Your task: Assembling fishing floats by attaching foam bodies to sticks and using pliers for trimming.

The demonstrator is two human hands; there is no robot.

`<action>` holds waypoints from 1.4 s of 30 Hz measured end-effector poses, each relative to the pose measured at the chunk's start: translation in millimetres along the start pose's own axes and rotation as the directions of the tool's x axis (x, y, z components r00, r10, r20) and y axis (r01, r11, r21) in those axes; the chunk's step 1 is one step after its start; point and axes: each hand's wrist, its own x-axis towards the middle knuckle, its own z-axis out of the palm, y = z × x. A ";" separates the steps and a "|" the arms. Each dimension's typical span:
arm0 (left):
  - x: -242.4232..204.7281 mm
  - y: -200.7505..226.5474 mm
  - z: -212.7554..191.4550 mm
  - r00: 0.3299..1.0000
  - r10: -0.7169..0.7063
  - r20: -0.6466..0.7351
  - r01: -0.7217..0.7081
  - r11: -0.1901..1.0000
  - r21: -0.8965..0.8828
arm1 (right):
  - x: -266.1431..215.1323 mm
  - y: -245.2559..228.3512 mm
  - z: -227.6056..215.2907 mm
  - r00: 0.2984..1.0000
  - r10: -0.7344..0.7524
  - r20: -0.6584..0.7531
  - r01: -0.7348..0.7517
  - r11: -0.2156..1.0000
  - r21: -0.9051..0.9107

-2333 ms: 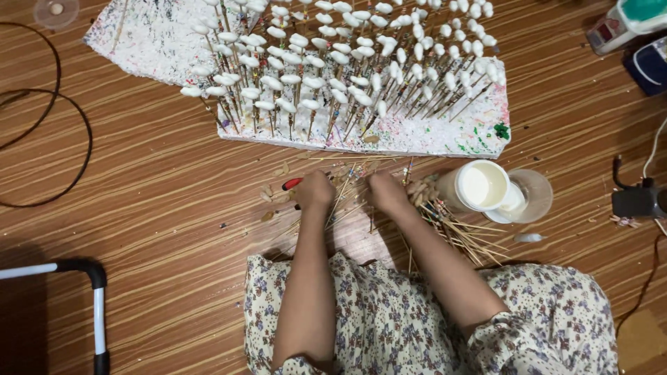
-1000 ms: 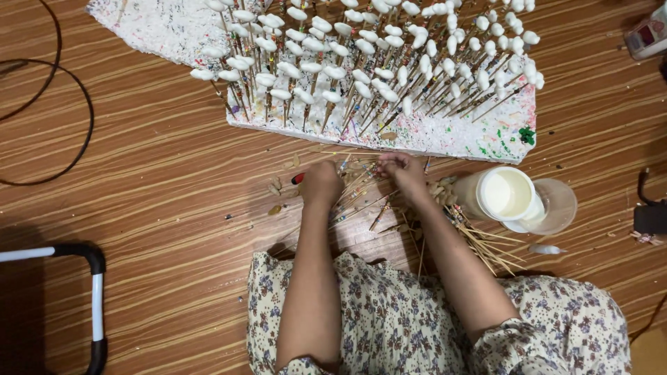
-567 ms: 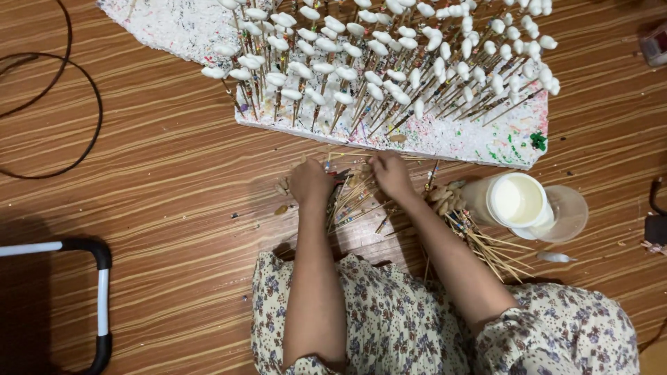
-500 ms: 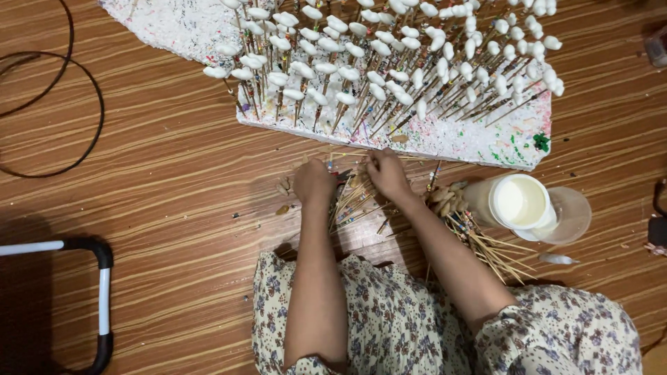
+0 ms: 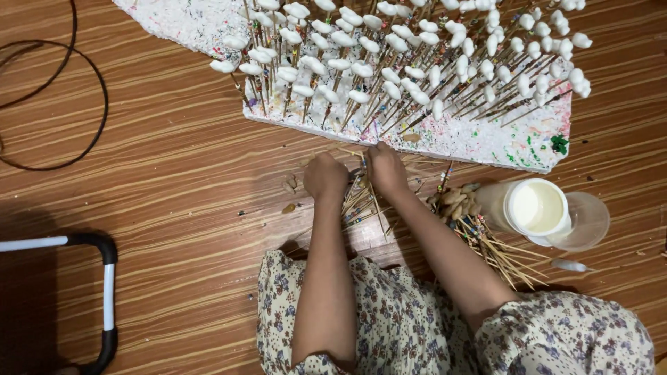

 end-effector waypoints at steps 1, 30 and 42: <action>-2.3 1.7 -1.3 1.000 0.003 0.000 -0.003 1.000 -0.001 | -1.5 -2.0 -8.8 1.000 0.001 -0.002 -0.001 1.000 -0.002; -122.3 52.4 10.9 0.356 0.712 -0.605 -0.919 0.384 -0.089 | -55.0 -44.9 -204.3 0.929 0.157 -0.336 0.211 0.521 0.827; -107.6 49.1 19.8 0.257 0.711 -0.654 -0.854 0.484 0.190 | -58.7 -57.3 -209.9 0.892 0.119 -0.437 0.281 0.612 0.739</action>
